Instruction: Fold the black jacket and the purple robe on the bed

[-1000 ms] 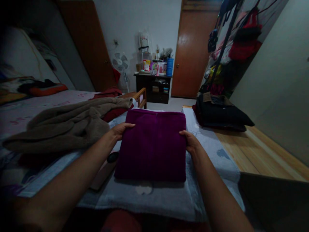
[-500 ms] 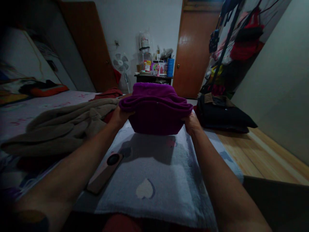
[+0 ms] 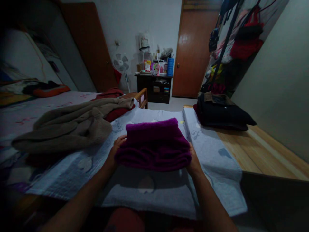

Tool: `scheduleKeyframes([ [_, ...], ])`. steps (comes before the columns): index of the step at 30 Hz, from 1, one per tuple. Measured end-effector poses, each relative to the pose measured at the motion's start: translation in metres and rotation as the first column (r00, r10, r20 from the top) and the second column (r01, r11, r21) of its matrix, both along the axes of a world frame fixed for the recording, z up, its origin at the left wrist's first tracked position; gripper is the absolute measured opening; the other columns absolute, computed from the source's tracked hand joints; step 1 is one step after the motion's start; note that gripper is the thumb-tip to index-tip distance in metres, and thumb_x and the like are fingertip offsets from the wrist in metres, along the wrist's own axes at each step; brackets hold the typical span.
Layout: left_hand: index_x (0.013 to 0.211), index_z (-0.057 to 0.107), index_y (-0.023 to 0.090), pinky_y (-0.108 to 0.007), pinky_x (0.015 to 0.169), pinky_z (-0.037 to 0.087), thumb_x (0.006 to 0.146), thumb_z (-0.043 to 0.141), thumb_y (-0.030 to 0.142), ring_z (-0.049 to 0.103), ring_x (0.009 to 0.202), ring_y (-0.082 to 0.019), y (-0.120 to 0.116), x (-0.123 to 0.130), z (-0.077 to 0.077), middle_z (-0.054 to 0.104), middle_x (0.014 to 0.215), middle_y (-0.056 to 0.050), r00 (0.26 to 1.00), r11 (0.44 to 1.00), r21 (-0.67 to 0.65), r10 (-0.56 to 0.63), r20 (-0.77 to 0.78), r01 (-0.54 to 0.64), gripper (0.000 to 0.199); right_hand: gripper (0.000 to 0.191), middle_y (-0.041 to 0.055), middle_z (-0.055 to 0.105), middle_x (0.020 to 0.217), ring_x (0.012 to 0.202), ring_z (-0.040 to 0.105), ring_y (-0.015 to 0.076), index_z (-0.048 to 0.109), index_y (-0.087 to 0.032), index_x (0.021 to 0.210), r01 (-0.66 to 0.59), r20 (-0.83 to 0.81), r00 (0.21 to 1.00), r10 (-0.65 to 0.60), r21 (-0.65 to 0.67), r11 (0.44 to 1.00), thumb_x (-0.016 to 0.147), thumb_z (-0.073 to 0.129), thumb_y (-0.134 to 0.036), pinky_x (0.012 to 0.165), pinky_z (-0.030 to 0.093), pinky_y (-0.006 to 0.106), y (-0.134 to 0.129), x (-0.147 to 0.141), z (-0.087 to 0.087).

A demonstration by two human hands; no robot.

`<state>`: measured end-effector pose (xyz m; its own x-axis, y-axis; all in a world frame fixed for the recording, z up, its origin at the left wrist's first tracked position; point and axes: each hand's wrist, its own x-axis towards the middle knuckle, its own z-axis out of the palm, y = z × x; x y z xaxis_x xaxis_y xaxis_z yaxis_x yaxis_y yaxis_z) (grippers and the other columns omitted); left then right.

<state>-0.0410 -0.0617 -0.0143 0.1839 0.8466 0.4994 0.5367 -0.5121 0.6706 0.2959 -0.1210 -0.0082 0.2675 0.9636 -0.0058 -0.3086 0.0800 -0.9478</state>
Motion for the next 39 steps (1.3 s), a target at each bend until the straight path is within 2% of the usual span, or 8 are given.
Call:
scheduleKeyframes([
  [6,0.119,0.062,0.030,-0.045,0.108,0.033,0.080,0.057,0.017,0.044,0.125,-0.024,-0.032,-0.025,-0.028,0.050,0.136,-0.004,0.982,0.990,-0.124,-0.082,-0.173,0.061,0.042,0.036,-0.0038,0.070,0.085,0.070,0.063,0.0146,0.062,-0.025,0.092,-0.058,-0.035,0.998,0.051,-0.242,0.969,0.058,0.068,-0.015,0.064,0.051,0.025,-0.032,0.006,-0.021],
  [12,0.084,0.072,0.024,-0.047,0.105,0.037,0.072,0.046,0.007,0.051,0.118,-0.025,-0.033,-0.036,0.010,0.063,0.123,-0.004,0.922,0.950,-0.279,-0.227,-0.313,0.139,0.034,0.021,0.0015,0.069,0.094,0.094,0.062,0.0222,0.065,-0.024,0.087,0.081,0.321,0.947,0.010,-0.268,0.960,0.068,0.055,-0.028,0.082,0.051,0.033,-0.030,0.019,-0.011],
  [15,0.091,0.071,0.025,-0.043,0.106,0.038,0.081,0.044,0.015,0.054,0.117,-0.023,-0.027,-0.011,0.032,0.065,0.121,-0.004,0.966,0.964,-0.233,-0.173,-0.190,0.127,0.030,0.025,0.0046,0.061,0.124,0.124,0.048,0.0259,0.065,-0.025,0.095,0.191,0.645,0.758,-0.101,-0.072,0.979,0.076,0.055,-0.036,0.108,0.035,0.041,-0.016,0.004,0.007],
  [18,0.114,0.066,0.024,-0.043,0.113,0.029,0.091,0.046,0.032,0.045,0.131,-0.025,-0.028,0.025,0.039,0.057,0.135,-0.007,0.940,0.953,-0.216,-0.259,-0.222,0.212,0.032,0.040,0.0093,0.046,0.143,0.135,0.037,0.0266,0.061,-0.022,0.117,0.012,0.851,0.518,-0.089,0.097,0.995,0.083,0.051,-0.040,0.114,0.025,0.044,-0.007,-0.022,0.017],
  [23,0.145,0.038,0.030,-0.056,0.115,0.016,0.085,0.057,0.050,0.013,0.147,-0.031,-0.044,0.052,0.012,0.024,0.159,-0.005,0.750,0.911,-0.321,-0.399,-0.528,0.258,0.067,0.052,0.0055,0.032,0.155,0.145,0.019,0.0289,0.047,-0.027,0.140,-0.200,0.998,0.048,0.030,-0.019,0.980,0.089,0.050,-0.040,0.115,0.011,0.054,-0.016,-0.049,-0.001],
  [26,0.150,0.026,0.035,-0.059,0.114,0.013,0.081,0.062,0.050,0.005,0.147,-0.033,-0.049,0.049,-0.003,0.017,0.161,-0.004,0.681,0.918,-0.325,-0.388,-0.620,0.227,0.079,0.052,0.0030,0.029,0.156,0.145,0.017,0.0290,0.043,-0.030,0.143,-0.204,0.994,-0.080,0.071,-0.087,0.975,0.092,0.046,-0.041,0.115,0.011,0.056,-0.022,-0.047,-0.017],
  [31,0.150,0.025,0.035,-0.058,0.114,0.014,0.081,0.061,0.047,0.006,0.147,-0.032,-0.051,0.045,-0.008,0.020,0.160,-0.004,0.685,0.922,-0.307,-0.383,-0.619,0.238,0.079,0.054,0.0022,0.025,0.158,0.145,0.017,0.0286,0.038,-0.032,0.145,-0.220,0.990,-0.102,0.096,-0.116,0.969,0.093,0.044,-0.043,0.114,0.014,0.056,-0.022,-0.036,-0.023],
  [39,0.126,0.053,0.019,-0.046,0.103,0.038,0.076,0.063,0.033,0.049,0.119,-0.031,-0.077,0.038,0.009,0.055,0.129,-0.014,0.828,0.978,-0.174,-0.191,-0.527,0.115,0.053,0.049,0.0060,0.038,0.152,0.142,0.026,0.0300,0.050,-0.026,0.137,-0.199,0.980,-0.019,0.200,-0.200,0.959,0.089,0.048,-0.034,0.113,0.016,0.056,-0.015,-0.040,0.000],
])
